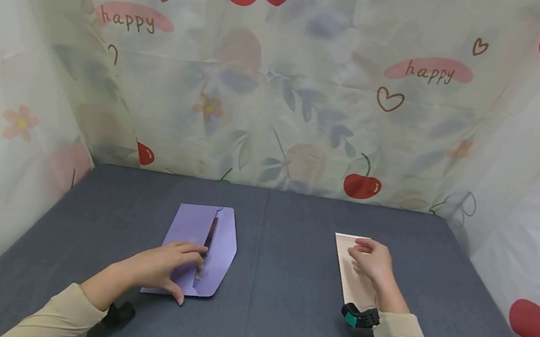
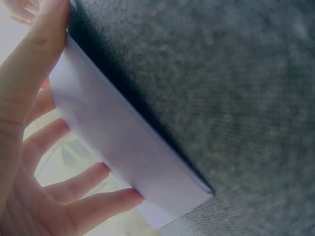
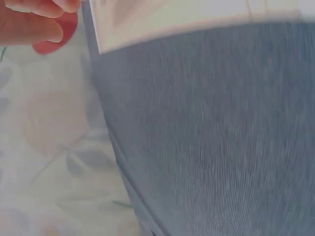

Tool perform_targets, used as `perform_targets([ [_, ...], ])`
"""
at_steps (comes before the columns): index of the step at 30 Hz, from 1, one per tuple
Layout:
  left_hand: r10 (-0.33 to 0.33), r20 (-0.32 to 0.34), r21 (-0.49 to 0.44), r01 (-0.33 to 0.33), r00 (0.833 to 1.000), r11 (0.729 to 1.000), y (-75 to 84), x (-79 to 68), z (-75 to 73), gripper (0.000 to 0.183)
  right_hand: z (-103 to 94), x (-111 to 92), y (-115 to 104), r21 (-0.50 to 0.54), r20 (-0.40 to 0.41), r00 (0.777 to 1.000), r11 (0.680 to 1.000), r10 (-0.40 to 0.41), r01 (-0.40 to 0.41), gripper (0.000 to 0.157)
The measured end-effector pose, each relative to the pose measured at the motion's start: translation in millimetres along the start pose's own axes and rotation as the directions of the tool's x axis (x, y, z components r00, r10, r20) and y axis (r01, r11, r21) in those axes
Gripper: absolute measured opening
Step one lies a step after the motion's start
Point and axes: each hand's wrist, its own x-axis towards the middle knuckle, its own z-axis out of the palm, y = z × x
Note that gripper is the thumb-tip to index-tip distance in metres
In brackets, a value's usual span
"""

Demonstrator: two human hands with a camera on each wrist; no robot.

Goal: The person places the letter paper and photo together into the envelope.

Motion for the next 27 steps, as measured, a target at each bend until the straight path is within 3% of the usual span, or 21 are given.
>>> perform_targets([
  [11, 0.024, -0.023, 0.007, -0.024, 0.999, 1.000, -1.9, 0.2, 2.1, 0.060, -19.8, -1.1, 16.4, -0.216, -0.057, 0.993, 0.969, 0.106, -0.116, 0.055],
  [27, 0.029, -0.031, 0.011, -0.029, 0.999, 1.000, -2.7, -0.3, 2.9, 0.061, -23.4, -3.2, 32.1, -0.252, -0.067, 0.987, 0.954, 0.149, -0.161, 0.063],
])
